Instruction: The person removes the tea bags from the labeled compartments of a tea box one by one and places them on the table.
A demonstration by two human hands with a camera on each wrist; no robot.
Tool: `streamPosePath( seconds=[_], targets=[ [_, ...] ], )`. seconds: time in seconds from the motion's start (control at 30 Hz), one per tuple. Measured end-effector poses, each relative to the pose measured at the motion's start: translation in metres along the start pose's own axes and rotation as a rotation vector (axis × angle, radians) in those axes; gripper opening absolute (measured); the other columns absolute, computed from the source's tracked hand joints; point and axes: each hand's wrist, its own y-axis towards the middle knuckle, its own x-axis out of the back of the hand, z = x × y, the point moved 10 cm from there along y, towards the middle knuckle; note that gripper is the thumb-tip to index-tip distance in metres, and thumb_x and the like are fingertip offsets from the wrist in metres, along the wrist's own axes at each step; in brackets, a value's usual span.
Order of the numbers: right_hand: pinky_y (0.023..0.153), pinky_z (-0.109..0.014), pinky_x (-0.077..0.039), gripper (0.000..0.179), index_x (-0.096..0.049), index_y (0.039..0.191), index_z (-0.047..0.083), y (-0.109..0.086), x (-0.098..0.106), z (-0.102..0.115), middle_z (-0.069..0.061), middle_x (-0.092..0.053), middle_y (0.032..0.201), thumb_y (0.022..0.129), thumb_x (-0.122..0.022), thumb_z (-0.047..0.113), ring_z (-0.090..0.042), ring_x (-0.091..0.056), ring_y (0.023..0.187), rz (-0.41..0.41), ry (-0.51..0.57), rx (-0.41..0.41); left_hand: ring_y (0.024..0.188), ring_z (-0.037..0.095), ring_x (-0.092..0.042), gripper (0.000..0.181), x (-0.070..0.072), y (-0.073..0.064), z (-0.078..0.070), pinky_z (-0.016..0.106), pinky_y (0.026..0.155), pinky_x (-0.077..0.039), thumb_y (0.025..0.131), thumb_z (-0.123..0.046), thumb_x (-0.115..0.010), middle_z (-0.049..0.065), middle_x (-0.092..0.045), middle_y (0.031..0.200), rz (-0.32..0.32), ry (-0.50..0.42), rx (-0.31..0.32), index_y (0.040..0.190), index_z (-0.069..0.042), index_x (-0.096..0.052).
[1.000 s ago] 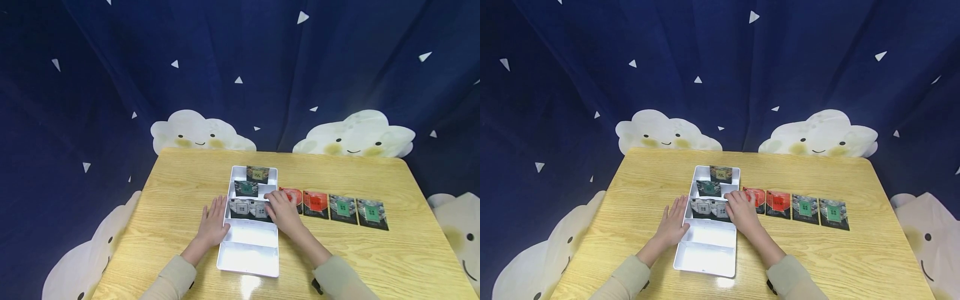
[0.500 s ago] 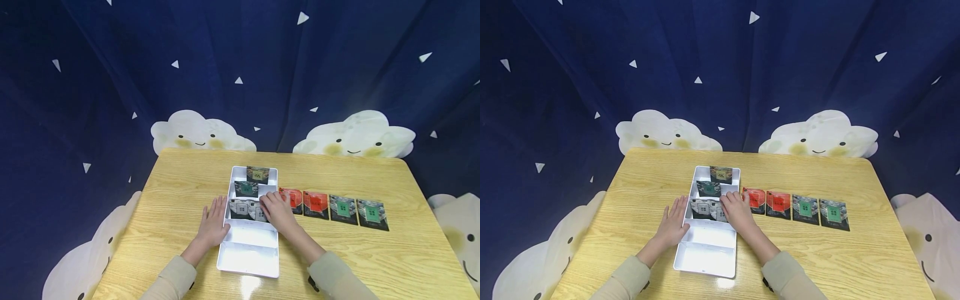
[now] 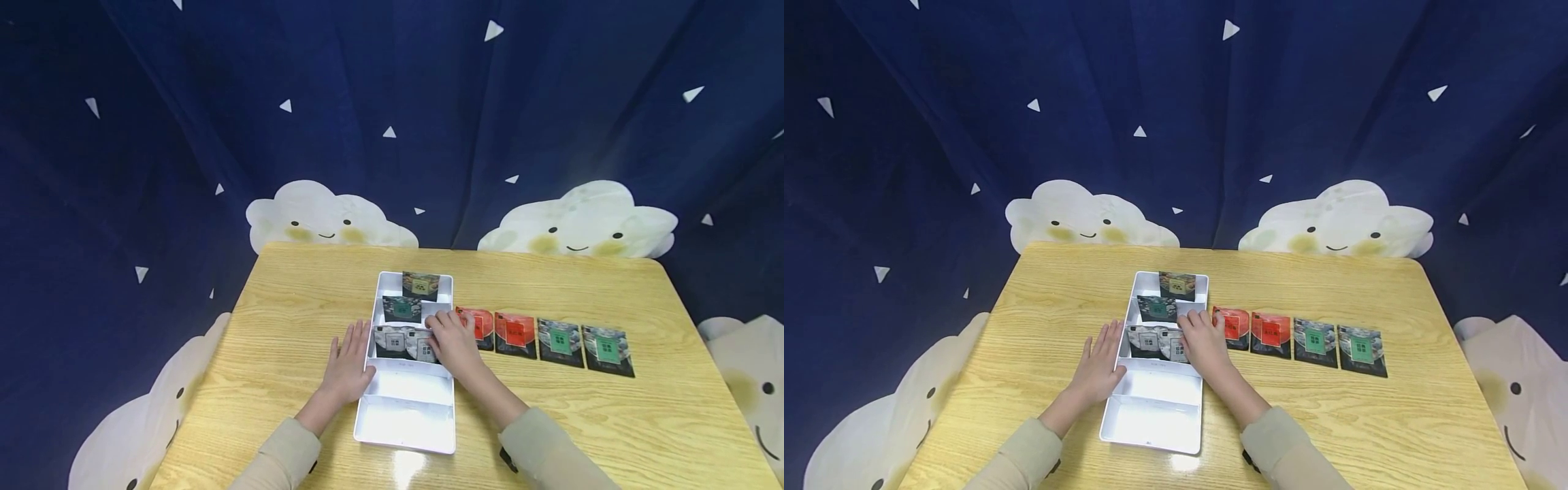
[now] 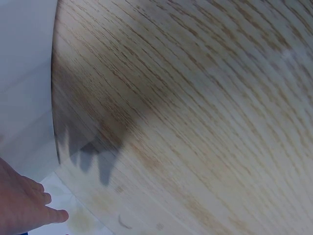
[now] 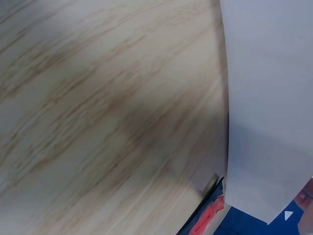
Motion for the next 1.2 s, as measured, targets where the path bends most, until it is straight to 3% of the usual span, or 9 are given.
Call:
streamPosePath(
  seconds=[0.2, 0.77, 0.9, 1.07, 1.2],
  targets=[
    [0.086, -0.052, -0.032, 0.018, -0.06, 0.08, 0.015, 0.001, 0.005, 0.0, 0.001, -0.059, 0.078, 0.071, -0.076, 0.012, -0.02, -0.051, 0.081, -0.085, 0.005, 0.0, 0.14, 0.03, -0.006, 0.076, -0.001, 0.0, -0.001, 0.053, 0.11, -0.008, 0.086, -0.03, -0.042, 0.014, -0.008, 0.153, 0.005, -0.007, 0.002, 0.148, -0.008, -0.005],
    [0.084, -0.053, -0.034, 0.008, -0.064, 0.081, 0.013, -0.005, 0.02, 0.007, 0.002, -0.061, 0.076, 0.076, -0.068, 0.009, -0.019, -0.05, 0.075, -0.213, 0.0, 0.084, 0.139, 0.031, -0.007, 0.075, 0.001, 0.0, -0.001, 0.054, 0.109, -0.009, 0.085, -0.03, -0.042, 0.015, -0.009, 0.152, 0.015, -0.008, 0.006, 0.148, -0.007, -0.006],
    [0.086, -0.052, -0.033, 0.015, -0.061, 0.087, 0.011, -0.005, 0.021, 0.008, 0.0, -0.06, 0.081, 0.074, -0.064, 0.005, -0.02, -0.049, 0.077, -0.185, -0.002, 0.079, 0.139, 0.031, -0.007, 0.076, 0.001, 0.0, -0.001, 0.054, 0.109, -0.009, 0.085, -0.03, -0.042, 0.015, -0.009, 0.152, 0.012, -0.012, 0.005, 0.147, -0.007, -0.007],
    [0.088, -0.05, -0.031, 0.032, -0.055, 0.097, 0.012, -0.001, 0.02, 0.009, -0.001, -0.058, 0.092, 0.068, -0.058, 0.0, -0.021, -0.048, 0.085, -0.068, -0.032, 0.055, 0.139, 0.032, -0.008, 0.075, 0.001, 0.0, -0.001, 0.054, 0.109, -0.009, 0.085, -0.03, -0.043, 0.015, -0.009, 0.152, 0.001, -0.015, 0.003, 0.147, -0.006, -0.007],
    [0.085, -0.049, -0.031, 0.037, -0.054, 0.101, 0.014, 0.004, 0.032, 0.011, -0.001, -0.057, 0.096, 0.066, -0.055, 0.0, -0.022, -0.047, 0.088, -0.022, -0.025, 0.045, 0.139, 0.031, -0.008, 0.075, 0.001, 0.0, 0.0, 0.054, 0.109, -0.009, 0.086, -0.03, -0.042, 0.015, -0.009, 0.152, -0.002, 0.001, 0.002, 0.147, -0.007, -0.006]
  ],
)
